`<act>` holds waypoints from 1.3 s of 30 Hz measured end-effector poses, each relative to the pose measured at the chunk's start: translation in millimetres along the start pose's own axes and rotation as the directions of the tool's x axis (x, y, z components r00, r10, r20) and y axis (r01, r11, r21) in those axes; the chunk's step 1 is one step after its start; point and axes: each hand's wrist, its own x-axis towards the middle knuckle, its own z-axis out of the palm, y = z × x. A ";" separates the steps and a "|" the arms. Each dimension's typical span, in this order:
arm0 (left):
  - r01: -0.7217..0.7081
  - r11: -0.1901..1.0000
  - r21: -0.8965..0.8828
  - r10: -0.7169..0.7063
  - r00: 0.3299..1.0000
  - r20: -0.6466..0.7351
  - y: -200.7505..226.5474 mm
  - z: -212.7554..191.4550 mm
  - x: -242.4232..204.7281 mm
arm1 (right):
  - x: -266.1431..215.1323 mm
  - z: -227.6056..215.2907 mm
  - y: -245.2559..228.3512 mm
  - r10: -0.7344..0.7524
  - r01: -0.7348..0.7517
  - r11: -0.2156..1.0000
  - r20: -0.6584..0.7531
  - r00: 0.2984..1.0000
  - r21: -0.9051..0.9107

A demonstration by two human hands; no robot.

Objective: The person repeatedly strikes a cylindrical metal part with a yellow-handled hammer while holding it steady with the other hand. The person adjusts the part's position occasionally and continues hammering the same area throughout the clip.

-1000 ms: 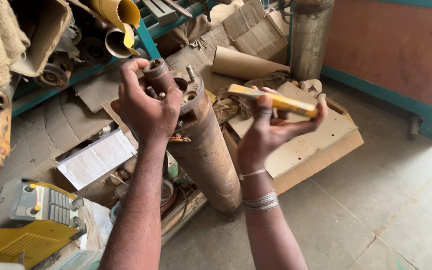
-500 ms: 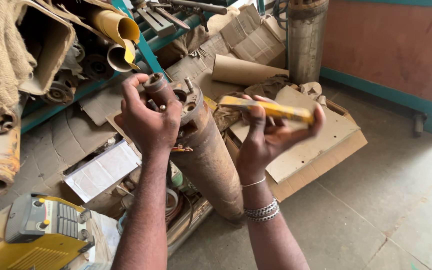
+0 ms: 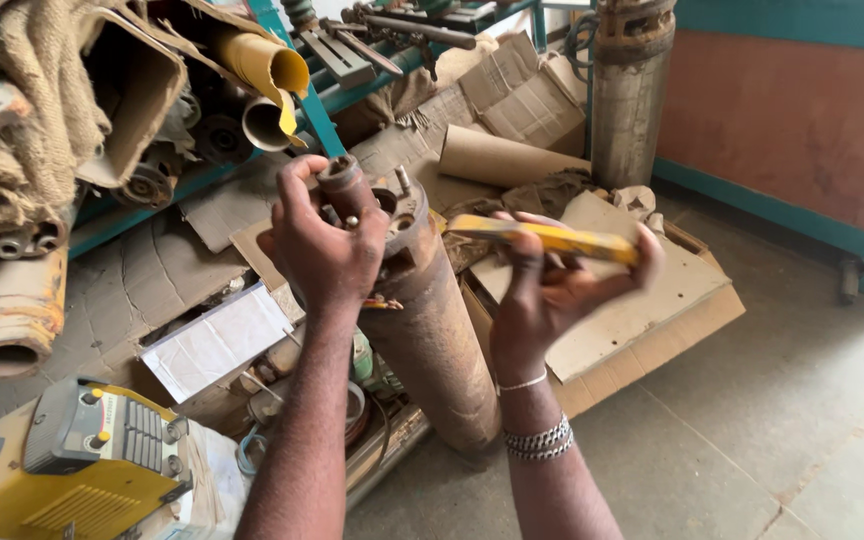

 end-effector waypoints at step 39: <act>-0.022 1.000 0.000 0.022 1.000 -0.014 -13.5 5.5 2.3 | -16.2 -2.8 2.7 -0.126 0.130 0.980 0.033 0.991 -0.153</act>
